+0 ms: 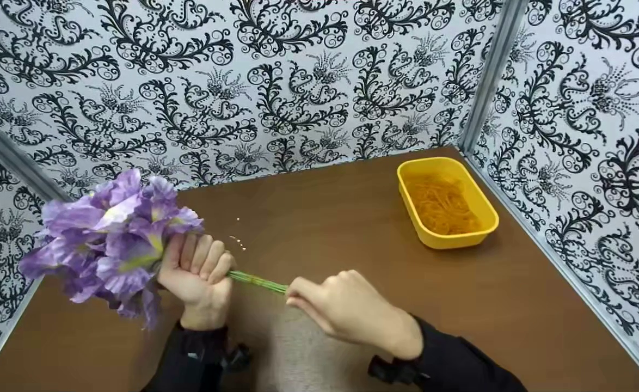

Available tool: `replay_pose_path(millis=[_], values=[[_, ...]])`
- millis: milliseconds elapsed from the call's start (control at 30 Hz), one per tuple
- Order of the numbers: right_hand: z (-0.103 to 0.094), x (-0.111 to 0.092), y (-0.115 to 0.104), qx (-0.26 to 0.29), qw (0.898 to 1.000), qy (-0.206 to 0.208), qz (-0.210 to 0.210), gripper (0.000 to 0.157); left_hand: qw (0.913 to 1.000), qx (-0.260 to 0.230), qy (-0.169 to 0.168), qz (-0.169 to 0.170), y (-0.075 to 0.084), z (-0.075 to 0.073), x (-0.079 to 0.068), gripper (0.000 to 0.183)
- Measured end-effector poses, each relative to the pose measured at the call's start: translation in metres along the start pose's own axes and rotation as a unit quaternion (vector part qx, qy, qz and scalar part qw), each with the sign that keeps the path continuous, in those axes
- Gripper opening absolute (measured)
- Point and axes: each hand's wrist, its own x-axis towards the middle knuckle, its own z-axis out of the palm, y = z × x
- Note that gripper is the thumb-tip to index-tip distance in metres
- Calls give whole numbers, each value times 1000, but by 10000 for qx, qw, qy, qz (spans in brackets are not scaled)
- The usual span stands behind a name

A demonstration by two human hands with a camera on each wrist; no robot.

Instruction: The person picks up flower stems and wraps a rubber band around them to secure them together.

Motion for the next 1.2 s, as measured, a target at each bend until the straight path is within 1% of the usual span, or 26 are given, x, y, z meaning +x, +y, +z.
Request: replay_pose_path(millis=[67,133,200,300,467,567,700,833,967,1200], values=[[-6,0,5,-35,9999,87,-54,13,9997,-93,-124,-200,1,1,1,48],[-11,-1,9,-5,9999,101,-73,11,9985,-199,-263,-442,1,2,1,48],[-14,-1,12,11,9999,72,-87,8,9964,-346,-326,-697,2,3,2,48],[-14,-1,17,83,9999,-26,-96,6,9933,-573,-228,-977,2,2,3,48],[-10,-2,25,196,9990,-220,-348,8,9889,-828,86,-1235,5,1,4,47],[-8,-2,29,169,9980,-305,-535,9,9866,-922,198,-1331,7,0,5,47],[-6,-2,29,120,9967,-427,-683,7,9845,-1022,241,-1405,7,-3,6,47],[-7,-2,28,176,9954,-538,-774,7,9833,-1136,299,-1391,10,-4,7,46],[-9,-1,28,283,9950,-600,-753,7,9835,-1138,357,-1362,11,-2,8,46],[-15,-1,25,817,9913,-671,-790,8,9861,-909,476,-1310,7,0,6,47]])
